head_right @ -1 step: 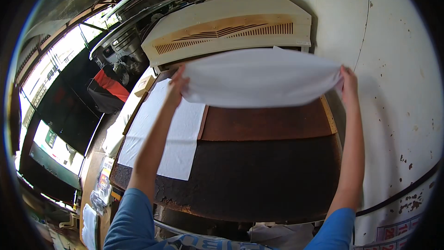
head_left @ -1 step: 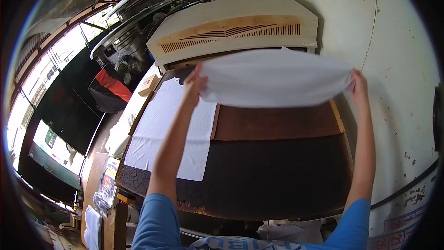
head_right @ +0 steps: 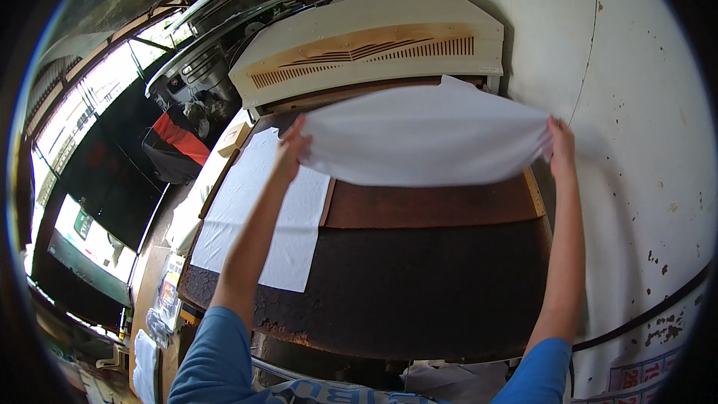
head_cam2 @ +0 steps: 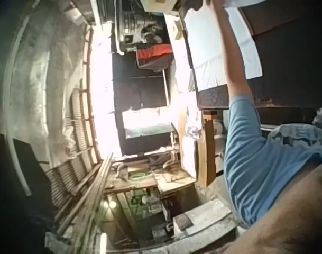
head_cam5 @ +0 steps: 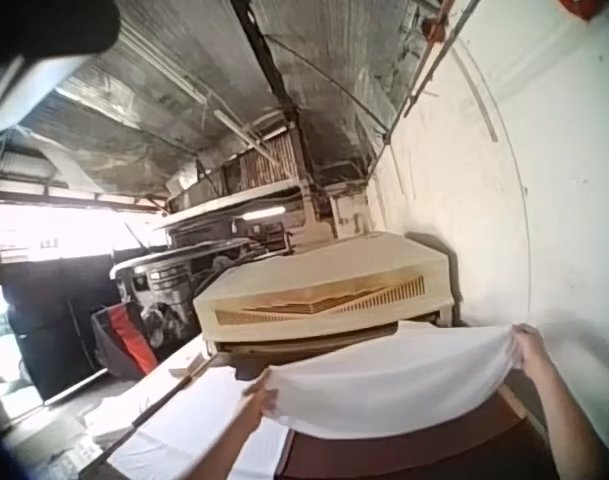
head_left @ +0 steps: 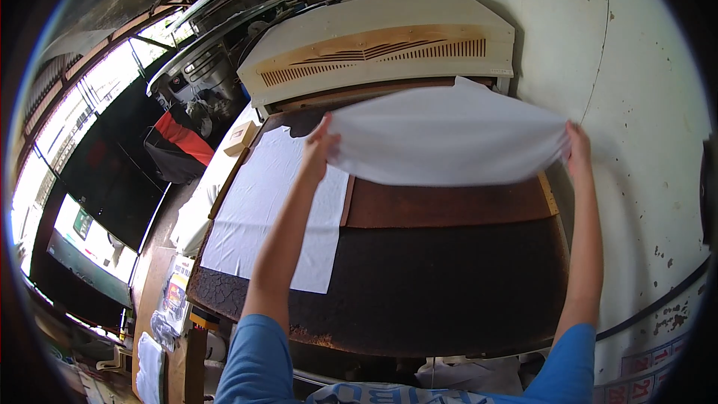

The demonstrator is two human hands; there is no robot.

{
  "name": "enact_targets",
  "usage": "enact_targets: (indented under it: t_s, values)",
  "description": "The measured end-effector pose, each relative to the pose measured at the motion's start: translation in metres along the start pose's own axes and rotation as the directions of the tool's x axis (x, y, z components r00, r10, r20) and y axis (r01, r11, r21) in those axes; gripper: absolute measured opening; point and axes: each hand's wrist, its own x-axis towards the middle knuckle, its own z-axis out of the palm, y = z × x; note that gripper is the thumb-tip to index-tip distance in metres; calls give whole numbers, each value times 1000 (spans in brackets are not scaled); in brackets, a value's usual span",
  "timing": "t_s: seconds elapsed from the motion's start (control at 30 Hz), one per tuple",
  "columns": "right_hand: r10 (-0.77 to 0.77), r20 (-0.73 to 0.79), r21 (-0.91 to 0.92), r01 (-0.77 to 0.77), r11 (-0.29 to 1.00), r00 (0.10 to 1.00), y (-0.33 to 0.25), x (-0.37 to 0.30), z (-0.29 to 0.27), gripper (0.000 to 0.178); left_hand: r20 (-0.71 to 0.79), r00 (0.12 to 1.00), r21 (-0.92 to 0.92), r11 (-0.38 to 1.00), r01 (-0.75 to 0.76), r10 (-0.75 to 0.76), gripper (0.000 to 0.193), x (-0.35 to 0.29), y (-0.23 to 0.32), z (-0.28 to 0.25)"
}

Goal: The recorder is preparing and aligning white t-shirts for printing on a heat press or similar machine.

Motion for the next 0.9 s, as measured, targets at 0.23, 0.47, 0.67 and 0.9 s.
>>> enact_targets:
  t_s: [0.23,0.47,0.67,0.9]
  values:
    - [143,-45,-249,-150,957,989,120,-48,-50,20,-29,916,85,912,401,-400,55,-70,-100,-7]
    - [155,-2,-709,-111,696,988,151,-108,-65,19,-28,905,480,788,385,-425,49,-133,-142,-37]
    - [111,81,-845,9,535,990,137,-160,-82,19,11,958,781,601,172,-288,33,-192,-116,-35]
    - [360,112,-430,-281,858,926,70,-183,-106,12,67,961,590,787,179,-270,22,-226,-69,-43]
